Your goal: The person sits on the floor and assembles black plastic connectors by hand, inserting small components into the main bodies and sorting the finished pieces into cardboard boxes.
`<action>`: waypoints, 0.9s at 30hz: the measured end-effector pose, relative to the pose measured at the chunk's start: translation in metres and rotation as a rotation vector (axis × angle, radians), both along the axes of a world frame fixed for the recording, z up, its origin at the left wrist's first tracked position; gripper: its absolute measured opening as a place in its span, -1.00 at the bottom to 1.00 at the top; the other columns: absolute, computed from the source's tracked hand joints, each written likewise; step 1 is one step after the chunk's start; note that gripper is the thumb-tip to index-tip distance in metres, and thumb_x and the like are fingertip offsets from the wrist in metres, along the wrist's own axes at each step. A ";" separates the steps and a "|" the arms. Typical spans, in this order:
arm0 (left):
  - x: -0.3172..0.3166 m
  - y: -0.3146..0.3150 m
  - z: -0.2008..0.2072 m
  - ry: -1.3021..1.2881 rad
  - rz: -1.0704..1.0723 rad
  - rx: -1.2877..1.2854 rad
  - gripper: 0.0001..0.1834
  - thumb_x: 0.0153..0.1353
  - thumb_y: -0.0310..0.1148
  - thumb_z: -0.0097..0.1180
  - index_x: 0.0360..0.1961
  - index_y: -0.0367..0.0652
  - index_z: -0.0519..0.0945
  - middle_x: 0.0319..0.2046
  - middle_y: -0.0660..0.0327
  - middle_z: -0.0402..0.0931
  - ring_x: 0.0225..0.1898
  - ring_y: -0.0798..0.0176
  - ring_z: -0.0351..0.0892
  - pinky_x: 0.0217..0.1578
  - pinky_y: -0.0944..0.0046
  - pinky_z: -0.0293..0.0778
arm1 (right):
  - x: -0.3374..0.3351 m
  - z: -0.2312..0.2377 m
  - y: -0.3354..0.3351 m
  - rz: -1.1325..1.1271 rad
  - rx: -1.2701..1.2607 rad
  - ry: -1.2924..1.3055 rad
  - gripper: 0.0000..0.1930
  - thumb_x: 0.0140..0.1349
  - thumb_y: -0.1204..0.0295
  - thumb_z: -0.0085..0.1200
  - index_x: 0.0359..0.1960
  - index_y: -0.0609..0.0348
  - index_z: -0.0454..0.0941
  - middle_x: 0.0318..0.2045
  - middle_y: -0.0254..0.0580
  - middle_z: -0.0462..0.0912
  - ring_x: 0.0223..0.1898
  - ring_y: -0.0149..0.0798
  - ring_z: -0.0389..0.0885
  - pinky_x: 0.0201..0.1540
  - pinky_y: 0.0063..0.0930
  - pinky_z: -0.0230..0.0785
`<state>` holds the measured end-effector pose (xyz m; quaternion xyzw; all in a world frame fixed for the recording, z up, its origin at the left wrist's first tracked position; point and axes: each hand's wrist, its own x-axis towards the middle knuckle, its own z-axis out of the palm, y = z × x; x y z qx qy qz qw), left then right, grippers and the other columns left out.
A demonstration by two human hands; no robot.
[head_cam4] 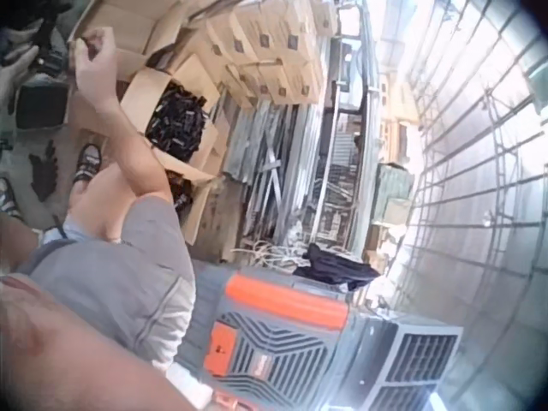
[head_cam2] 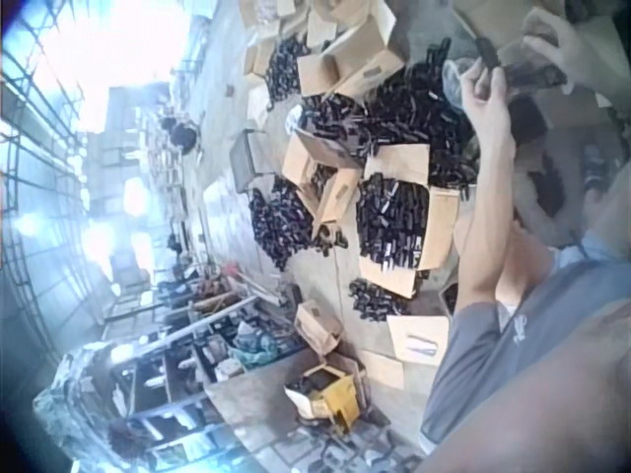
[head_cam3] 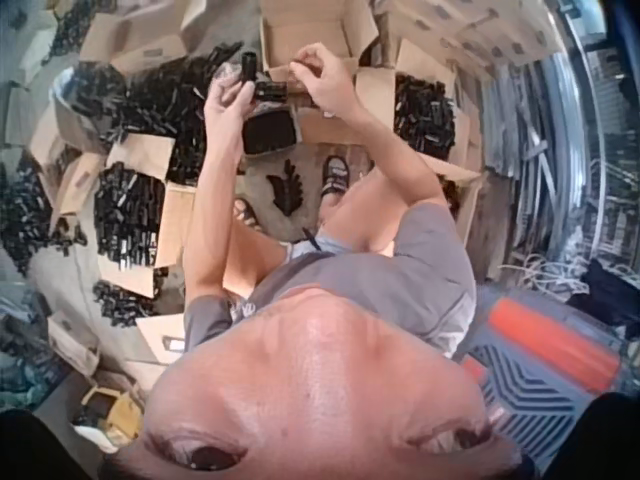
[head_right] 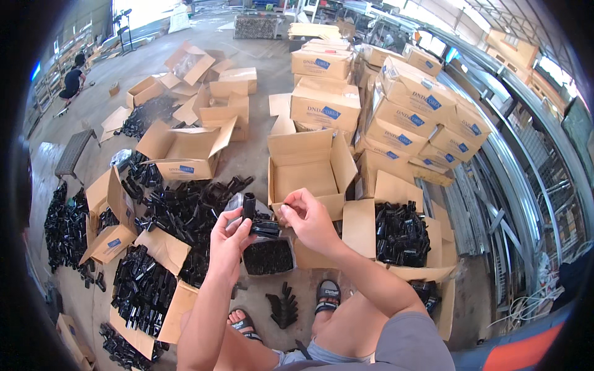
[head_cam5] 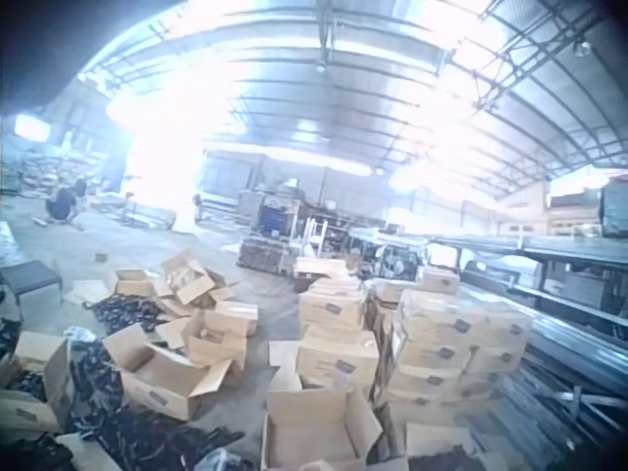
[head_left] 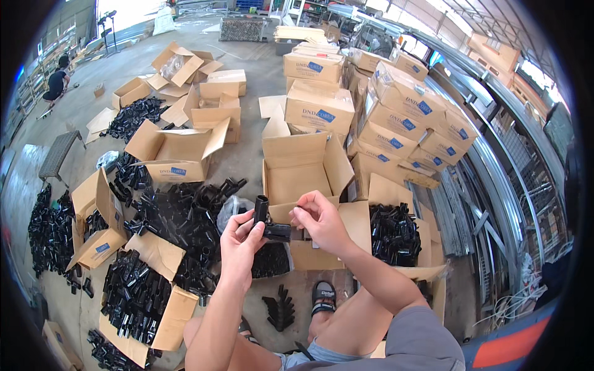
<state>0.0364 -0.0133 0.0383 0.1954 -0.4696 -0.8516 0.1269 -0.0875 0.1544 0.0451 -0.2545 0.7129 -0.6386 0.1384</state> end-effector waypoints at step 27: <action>-0.001 0.038 -0.015 0.176 0.005 -0.157 -0.66 0.36 -0.60 0.18 0.14 -0.27 0.49 0.03 0.20 0.61 0.00 0.45 0.58 0.05 0.38 0.51 | 0.029 -0.008 0.006 0.015 -0.213 -0.173 -0.85 0.19 0.68 0.32 -0.21 0.34 0.68 -0.26 -0.15 0.76 -0.21 -0.43 0.72 -0.09 -0.58 0.60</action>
